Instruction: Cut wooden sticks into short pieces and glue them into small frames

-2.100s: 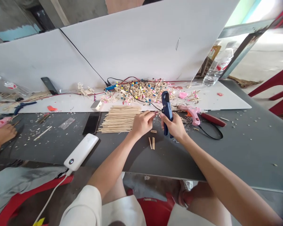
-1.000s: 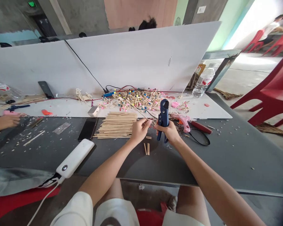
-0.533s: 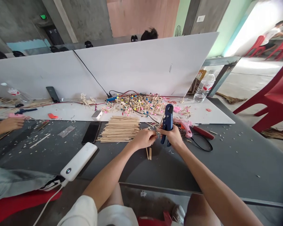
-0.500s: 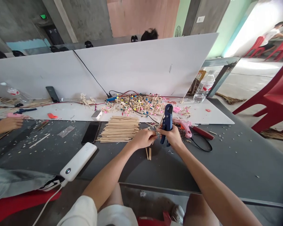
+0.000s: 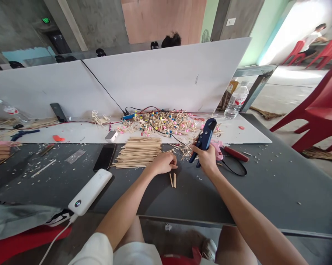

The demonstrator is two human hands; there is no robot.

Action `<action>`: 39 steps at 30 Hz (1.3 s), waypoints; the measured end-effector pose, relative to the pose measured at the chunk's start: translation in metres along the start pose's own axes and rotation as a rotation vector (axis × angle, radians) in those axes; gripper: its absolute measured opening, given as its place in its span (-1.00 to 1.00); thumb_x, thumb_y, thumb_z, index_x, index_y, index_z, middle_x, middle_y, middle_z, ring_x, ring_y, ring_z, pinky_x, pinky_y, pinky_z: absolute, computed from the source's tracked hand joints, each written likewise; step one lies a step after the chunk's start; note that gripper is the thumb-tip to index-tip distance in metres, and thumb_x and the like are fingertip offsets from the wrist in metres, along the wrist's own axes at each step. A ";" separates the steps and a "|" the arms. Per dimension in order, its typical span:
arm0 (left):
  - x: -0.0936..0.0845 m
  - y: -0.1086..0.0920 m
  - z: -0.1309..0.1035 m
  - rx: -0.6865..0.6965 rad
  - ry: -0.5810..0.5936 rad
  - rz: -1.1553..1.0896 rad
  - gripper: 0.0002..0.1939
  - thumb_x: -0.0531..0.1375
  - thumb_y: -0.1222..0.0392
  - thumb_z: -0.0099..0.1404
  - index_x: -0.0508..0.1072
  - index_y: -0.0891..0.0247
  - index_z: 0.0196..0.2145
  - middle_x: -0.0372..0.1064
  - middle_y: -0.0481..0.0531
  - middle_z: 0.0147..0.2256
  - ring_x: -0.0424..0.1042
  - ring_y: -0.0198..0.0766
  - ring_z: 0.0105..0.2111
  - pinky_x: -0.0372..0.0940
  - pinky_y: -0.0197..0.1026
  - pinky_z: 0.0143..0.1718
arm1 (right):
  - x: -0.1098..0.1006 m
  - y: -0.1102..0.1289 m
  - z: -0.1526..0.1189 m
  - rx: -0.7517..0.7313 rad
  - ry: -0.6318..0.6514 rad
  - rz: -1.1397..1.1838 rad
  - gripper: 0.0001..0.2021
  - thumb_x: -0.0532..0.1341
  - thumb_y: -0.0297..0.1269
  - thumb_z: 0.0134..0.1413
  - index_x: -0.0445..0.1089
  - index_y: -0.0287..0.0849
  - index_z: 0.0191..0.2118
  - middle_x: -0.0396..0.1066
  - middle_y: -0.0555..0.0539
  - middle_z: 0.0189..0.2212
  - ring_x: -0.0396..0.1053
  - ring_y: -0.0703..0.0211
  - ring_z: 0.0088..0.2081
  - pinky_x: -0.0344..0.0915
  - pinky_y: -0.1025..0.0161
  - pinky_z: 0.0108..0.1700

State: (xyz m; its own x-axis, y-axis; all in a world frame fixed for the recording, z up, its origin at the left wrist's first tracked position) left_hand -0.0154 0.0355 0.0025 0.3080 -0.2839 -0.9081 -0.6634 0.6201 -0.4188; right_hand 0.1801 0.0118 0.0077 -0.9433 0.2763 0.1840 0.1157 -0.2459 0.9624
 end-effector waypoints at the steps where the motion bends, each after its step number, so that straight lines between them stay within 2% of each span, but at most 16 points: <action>1: 0.000 0.000 0.000 0.008 -0.032 -0.010 -0.91 0.32 0.24 0.20 0.48 0.22 -0.44 0.45 0.00 -0.36 0.44 -0.24 -0.39 0.18 -0.26 -0.41 | 0.001 0.000 -0.001 0.002 0.001 0.001 -0.67 0.41 -0.16 -0.17 0.33 -0.13 -0.30 0.37 0.00 -0.41 0.30 0.25 -0.56 0.36 0.22 -0.50; 4: -0.004 0.001 0.000 -0.003 -0.145 -0.128 -0.91 0.28 0.22 0.25 0.48 0.24 -0.41 0.46 0.01 -0.36 0.44 -0.25 -0.39 0.20 -0.26 -0.39 | 0.001 0.000 -0.001 0.008 0.014 0.001 -0.71 0.41 -0.18 -0.16 0.34 -0.15 -0.34 0.36 0.01 -0.44 0.31 0.25 -0.56 0.35 0.23 -0.50; 7: -0.008 0.002 0.000 -0.046 -0.203 -0.267 -0.86 0.23 0.14 0.29 0.48 0.26 -0.36 0.45 -0.01 -0.43 0.40 -0.27 -0.45 0.18 -0.27 -0.44 | 0.001 0.000 -0.001 0.042 0.028 0.009 -0.72 0.41 -0.20 -0.16 0.37 -0.17 -0.33 0.36 0.02 -0.47 0.32 0.24 -0.57 0.33 0.25 -0.52; 11: -0.006 0.002 0.002 -0.084 -0.201 -0.267 -0.91 0.22 0.22 0.28 0.51 0.28 -0.34 0.46 0.00 -0.44 0.40 -0.27 -0.46 0.17 -0.28 -0.43 | 0.001 -0.002 0.000 0.084 0.033 0.004 -0.71 0.41 -0.20 -0.17 0.39 -0.17 -0.32 0.35 0.04 -0.55 0.32 0.22 -0.58 0.32 0.26 -0.53; 14: 0.001 0.002 0.002 -0.039 -0.164 -0.208 -0.88 0.20 0.34 0.26 0.55 0.27 -0.38 0.50 0.04 -0.37 0.44 -0.26 -0.40 0.23 -0.26 -0.34 | 0.002 -0.003 0.000 0.089 0.037 0.005 -0.74 0.40 -0.21 -0.15 0.38 -0.17 -0.33 0.35 0.05 -0.57 0.33 0.22 -0.58 0.33 0.26 -0.52; 18: 0.007 0.001 0.003 -0.001 -0.132 -0.160 -0.88 0.24 0.36 0.22 0.58 0.25 -0.42 0.49 0.05 -0.36 0.44 -0.25 -0.40 0.25 -0.25 -0.32 | 0.002 -0.006 0.000 0.091 0.054 0.012 -0.76 0.39 -0.23 -0.13 0.38 -0.17 -0.34 0.35 0.05 -0.59 0.33 0.21 -0.60 0.33 0.25 -0.53; 21: 0.005 -0.001 0.003 -0.005 -0.230 -0.193 -0.91 0.25 0.32 0.22 0.58 0.27 -0.41 0.48 0.06 -0.35 0.42 -0.26 -0.40 0.25 -0.26 -0.32 | 0.002 -0.007 -0.001 0.088 0.076 0.008 -0.76 0.38 -0.22 -0.11 0.38 -0.17 -0.33 0.36 0.05 -0.60 0.32 0.19 -0.60 0.33 0.24 -0.53; 24: 0.002 -0.003 0.004 -0.057 -0.323 -0.365 -0.87 0.25 0.19 0.27 0.54 0.29 -0.39 0.47 0.04 -0.41 0.39 -0.29 -0.45 0.23 -0.28 -0.39 | 0.002 -0.007 -0.001 0.078 0.092 0.006 -0.75 0.39 -0.19 -0.10 0.37 -0.17 -0.35 0.36 0.05 -0.61 0.32 0.19 -0.60 0.32 0.24 -0.53; 26: 0.003 -0.004 0.004 -0.099 -0.287 -0.579 -0.77 0.21 0.07 0.30 0.50 0.30 -0.36 0.45 0.02 -0.45 0.36 -0.34 -0.53 0.22 -0.31 -0.47 | 0.002 -0.006 -0.002 0.078 0.099 0.017 -0.74 0.39 -0.17 -0.10 0.37 -0.17 -0.36 0.36 0.05 -0.61 0.31 0.19 -0.60 0.32 0.23 -0.53; 29: 0.009 -0.006 0.005 -0.145 -0.158 -0.869 -0.66 0.19 -0.08 0.31 0.42 0.30 -0.33 0.44 -0.01 -0.47 0.31 -0.42 -0.65 0.16 -0.36 -0.60 | 0.003 -0.004 -0.002 0.084 0.093 0.044 -0.73 0.40 -0.16 -0.11 0.37 -0.17 -0.35 0.35 0.05 -0.60 0.31 0.21 -0.60 0.32 0.24 -0.52; 33: 0.015 -0.014 0.003 -0.199 -0.034 -1.071 -0.60 0.21 -0.18 0.27 0.34 0.27 -0.31 0.45 -0.01 -0.52 0.29 -0.43 -0.71 0.02 -0.42 -0.74 | 0.003 -0.001 -0.002 0.111 0.073 0.052 -0.70 0.40 -0.12 -0.13 0.36 -0.16 -0.34 0.34 0.06 -0.60 0.30 0.21 -0.59 0.31 0.24 -0.53; 35: 0.016 -0.019 0.002 -0.201 -0.013 -1.136 -0.58 0.22 -0.19 0.26 0.33 0.26 -0.30 0.42 -0.04 -0.56 0.29 -0.42 -0.73 -0.01 -0.43 -0.77 | 0.003 -0.001 -0.003 0.118 0.054 0.045 -0.69 0.40 -0.11 -0.13 0.36 -0.16 -0.35 0.34 0.05 -0.61 0.29 0.21 -0.60 0.30 0.23 -0.53; 39: 0.015 -0.026 0.001 -0.221 -0.049 -1.214 -0.57 0.26 -0.19 0.22 0.35 0.27 -0.28 0.41 -0.05 -0.58 0.38 -0.37 -0.70 0.05 -0.43 -0.76 | 0.005 -0.003 -0.004 0.054 0.035 0.044 -0.71 0.41 -0.12 -0.13 0.37 -0.16 -0.34 0.33 0.06 -0.57 0.28 0.23 -0.58 0.33 0.23 -0.49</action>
State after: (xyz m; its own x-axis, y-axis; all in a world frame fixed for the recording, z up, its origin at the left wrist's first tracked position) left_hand 0.0072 0.0160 -0.0003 0.8266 -0.5586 0.0682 -0.0298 -0.1645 -0.9859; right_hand 0.1740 0.0098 0.0053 -0.9470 0.2338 0.2202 0.1730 -0.2064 0.9631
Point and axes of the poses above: each hand's wrist, its own z-axis towards the middle knuckle, its own x-axis out of the palm, y = z × x, the point moved 1 cm from there along z, towards the middle knuckle
